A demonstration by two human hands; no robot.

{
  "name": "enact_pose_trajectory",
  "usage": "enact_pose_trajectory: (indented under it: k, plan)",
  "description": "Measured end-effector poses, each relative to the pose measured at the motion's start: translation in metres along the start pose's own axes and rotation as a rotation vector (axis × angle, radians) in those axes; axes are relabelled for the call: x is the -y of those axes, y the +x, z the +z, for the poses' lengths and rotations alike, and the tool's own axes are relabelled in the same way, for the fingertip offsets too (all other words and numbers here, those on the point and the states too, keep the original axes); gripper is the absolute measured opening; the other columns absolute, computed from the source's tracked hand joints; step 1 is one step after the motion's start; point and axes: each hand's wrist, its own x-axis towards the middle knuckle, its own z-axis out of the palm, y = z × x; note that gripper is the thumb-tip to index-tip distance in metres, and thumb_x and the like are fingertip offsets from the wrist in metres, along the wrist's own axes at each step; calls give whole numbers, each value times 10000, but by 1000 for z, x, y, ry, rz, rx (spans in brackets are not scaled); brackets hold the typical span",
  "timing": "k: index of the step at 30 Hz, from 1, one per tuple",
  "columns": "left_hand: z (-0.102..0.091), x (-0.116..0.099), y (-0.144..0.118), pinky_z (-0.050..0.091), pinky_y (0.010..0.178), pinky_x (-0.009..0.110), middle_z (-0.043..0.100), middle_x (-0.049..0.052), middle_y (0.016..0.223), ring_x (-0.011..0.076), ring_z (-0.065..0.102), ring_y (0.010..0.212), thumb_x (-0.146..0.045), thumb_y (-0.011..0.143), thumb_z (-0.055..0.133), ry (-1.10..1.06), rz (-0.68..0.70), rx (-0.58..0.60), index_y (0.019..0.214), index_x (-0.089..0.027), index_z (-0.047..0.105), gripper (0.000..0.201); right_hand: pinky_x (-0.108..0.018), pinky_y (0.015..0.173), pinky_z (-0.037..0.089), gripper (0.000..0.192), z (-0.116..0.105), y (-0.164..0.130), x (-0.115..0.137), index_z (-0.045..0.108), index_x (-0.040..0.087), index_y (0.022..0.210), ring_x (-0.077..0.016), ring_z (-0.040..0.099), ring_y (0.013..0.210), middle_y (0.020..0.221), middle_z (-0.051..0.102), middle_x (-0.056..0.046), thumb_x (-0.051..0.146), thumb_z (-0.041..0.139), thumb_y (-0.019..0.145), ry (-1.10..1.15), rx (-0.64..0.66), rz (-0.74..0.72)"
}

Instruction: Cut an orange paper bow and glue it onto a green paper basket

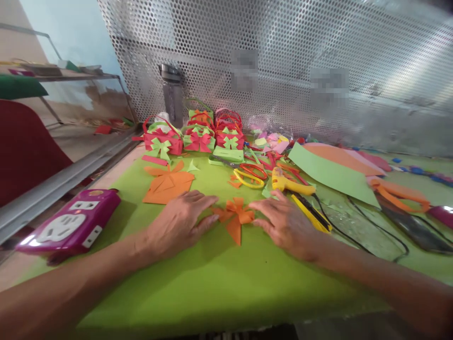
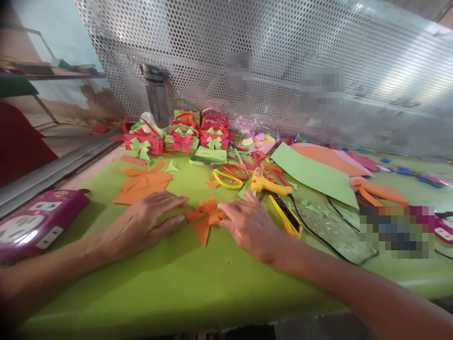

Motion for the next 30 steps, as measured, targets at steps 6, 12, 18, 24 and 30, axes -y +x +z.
enact_pose_trajectory:
  k: [6,12,18,24,30]
  plan:
    - [-6,-9,-4,454,742,364,700,75,849,222,633,794,-254,967,461,1,73,26,1056,-131,652,244,-647,1051,267,317,16,12,5,525,161,1203,-248,632,1061,1116,698,-115,51,432,921,114,101,20]
    - [-9,-13,-3,449,753,348,645,78,887,208,577,830,-251,954,463,-61,103,147,919,-154,674,234,-624,1040,297,590,20,24,-11,450,107,1305,-265,586,1144,1206,655,-158,-74,334,756,48,136,46]
    - [-3,-15,-4,452,744,366,618,80,919,223,554,845,-271,951,460,-105,111,183,951,-157,662,232,-518,960,409,477,23,26,-16,488,129,1261,-240,636,1005,1113,689,-140,-23,342,834,63,-72,16]
    - [7,-14,-11,452,694,338,608,66,911,207,564,811,-268,969,408,-77,101,113,1001,-184,642,251,-249,580,451,144,-13,19,-26,591,176,974,-135,565,556,651,618,9,163,457,921,111,-351,166]
    - [18,-11,-14,459,627,309,624,54,919,189,602,747,-305,968,399,75,114,-15,1003,-220,641,258,-356,899,442,331,-48,2,-74,532,136,1244,-255,582,1091,1171,613,-145,207,451,931,-239,-35,559]
